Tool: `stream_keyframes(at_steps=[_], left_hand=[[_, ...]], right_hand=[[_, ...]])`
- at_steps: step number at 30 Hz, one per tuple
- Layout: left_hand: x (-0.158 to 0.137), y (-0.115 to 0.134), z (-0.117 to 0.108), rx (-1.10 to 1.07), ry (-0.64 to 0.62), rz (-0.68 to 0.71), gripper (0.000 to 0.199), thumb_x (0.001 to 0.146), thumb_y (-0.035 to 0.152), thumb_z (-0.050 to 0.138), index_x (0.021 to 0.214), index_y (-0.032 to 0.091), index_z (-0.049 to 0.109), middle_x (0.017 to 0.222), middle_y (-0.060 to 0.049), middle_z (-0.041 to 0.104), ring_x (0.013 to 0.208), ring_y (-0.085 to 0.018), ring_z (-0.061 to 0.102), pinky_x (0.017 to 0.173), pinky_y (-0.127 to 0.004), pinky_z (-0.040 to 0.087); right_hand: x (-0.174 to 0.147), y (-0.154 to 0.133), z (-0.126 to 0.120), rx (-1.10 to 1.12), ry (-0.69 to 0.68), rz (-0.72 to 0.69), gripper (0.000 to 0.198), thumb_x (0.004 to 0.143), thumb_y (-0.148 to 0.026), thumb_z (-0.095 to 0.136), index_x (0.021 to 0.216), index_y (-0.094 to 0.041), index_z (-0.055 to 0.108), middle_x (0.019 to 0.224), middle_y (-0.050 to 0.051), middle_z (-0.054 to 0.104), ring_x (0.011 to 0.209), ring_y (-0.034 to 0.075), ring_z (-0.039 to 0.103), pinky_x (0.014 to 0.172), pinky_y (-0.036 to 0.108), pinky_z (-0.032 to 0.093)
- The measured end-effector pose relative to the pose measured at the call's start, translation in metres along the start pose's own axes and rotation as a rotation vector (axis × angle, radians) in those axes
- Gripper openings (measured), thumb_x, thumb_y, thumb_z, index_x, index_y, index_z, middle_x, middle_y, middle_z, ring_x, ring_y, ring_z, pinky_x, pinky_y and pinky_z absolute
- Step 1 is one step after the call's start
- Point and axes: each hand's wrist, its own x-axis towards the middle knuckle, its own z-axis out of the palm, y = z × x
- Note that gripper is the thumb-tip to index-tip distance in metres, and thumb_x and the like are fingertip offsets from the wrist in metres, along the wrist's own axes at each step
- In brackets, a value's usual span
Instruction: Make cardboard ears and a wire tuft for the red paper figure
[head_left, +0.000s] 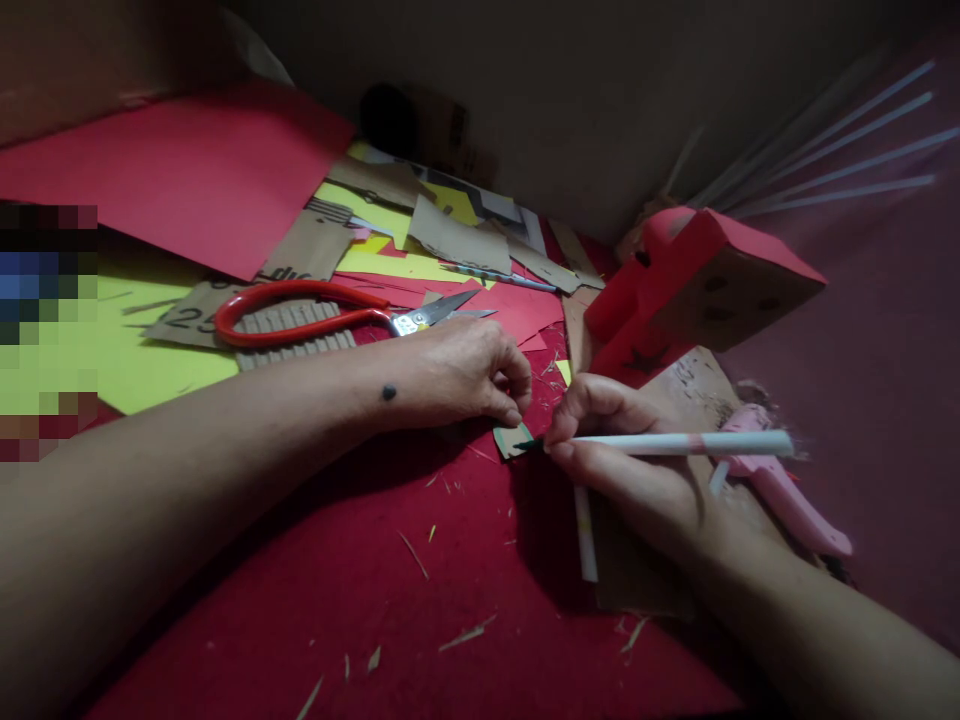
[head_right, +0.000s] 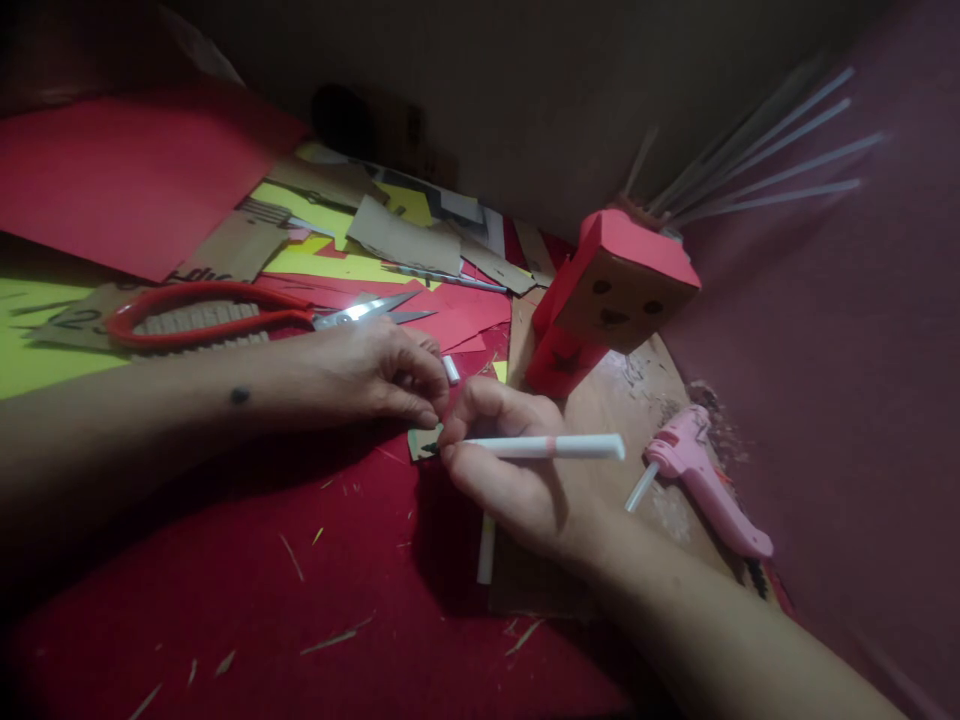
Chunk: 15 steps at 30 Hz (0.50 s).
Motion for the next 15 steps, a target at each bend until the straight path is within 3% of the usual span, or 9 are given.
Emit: stream_keyframes(at_steps=[4, 7, 15], left_hand=[[-0.0019, 0.0022, 0.0003, 0.056, 0.046, 0.053, 0.008, 0.072, 0.023, 0.066, 0.076, 0.02, 0.072, 0.07, 0.001, 0.064, 0.069, -0.012, 0.055, 0.062, -0.023, 0.036], [-0.0047, 0.0051, -0.0007, 0.073, 0.081, 0.108, 0.008, 0.073, 0.021, 0.064, 0.074, 0.019, 0.071, 0.07, 0.0, 0.065, 0.07, -0.013, 0.055, 0.064, -0.024, 0.037], [-0.0073, 0.0026, -0.0013, -0.106, -0.091, 0.025, 0.011, 0.072, 0.021, 0.063, 0.076, 0.022, 0.073, 0.069, 0.003, 0.067, 0.065, -0.011, 0.058, 0.061, -0.022, 0.037]], right_hand=[[0.0005, 0.001, 0.0032, -0.19, -0.05, -0.071, 0.014, 0.067, -0.003, 0.052, 0.068, -0.017, 0.053, 0.056, -0.006, 0.048, 0.047, 0.006, 0.039, 0.043, 0.017, 0.03], [0.0009, 0.0001, 0.0034, -0.214, -0.045, -0.093, 0.013, 0.066, -0.004, 0.052, 0.067, -0.016, 0.053, 0.054, -0.006, 0.047, 0.046, 0.005, 0.038, 0.042, 0.016, 0.029], [0.001, 0.0006, 0.0019, -0.186, -0.063, -0.118, 0.015, 0.066, -0.001, 0.053, 0.068, -0.015, 0.054, 0.058, -0.007, 0.05, 0.047, 0.003, 0.039, 0.042, 0.015, 0.03]])
